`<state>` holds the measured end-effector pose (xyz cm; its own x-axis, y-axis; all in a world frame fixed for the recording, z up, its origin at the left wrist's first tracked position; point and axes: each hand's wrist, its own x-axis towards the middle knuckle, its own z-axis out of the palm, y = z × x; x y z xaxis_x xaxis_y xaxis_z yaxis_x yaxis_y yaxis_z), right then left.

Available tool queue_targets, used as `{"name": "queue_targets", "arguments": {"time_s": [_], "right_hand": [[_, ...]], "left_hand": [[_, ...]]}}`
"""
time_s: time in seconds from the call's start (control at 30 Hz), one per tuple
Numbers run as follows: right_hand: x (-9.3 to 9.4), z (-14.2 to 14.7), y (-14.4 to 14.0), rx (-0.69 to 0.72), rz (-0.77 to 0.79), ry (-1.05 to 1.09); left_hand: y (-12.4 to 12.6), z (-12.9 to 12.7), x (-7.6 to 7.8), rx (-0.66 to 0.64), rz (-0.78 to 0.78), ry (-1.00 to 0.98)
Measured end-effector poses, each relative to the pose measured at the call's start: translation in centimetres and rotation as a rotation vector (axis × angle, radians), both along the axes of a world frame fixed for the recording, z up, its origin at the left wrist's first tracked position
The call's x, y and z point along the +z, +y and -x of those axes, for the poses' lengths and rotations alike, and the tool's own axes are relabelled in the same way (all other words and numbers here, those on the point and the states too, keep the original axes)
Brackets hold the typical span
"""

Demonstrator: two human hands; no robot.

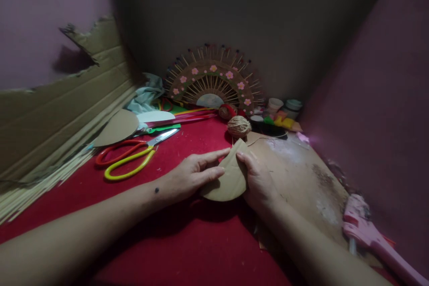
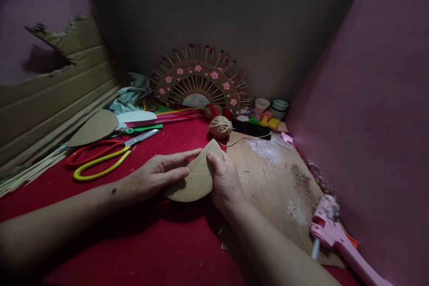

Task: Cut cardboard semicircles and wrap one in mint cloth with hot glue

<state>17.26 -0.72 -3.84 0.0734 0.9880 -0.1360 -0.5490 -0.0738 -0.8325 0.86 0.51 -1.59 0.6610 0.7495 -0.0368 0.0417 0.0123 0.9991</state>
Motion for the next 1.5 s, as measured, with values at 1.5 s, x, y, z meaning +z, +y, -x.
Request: {"name": "queue_targets", "arguments": {"time_s": [1.5], "right_hand": [[0.7,-0.5,-0.3,0.218,0.027,-0.093]], "left_hand": [[0.3,-0.2,0.9,0.278,0.019,0.051]]}}
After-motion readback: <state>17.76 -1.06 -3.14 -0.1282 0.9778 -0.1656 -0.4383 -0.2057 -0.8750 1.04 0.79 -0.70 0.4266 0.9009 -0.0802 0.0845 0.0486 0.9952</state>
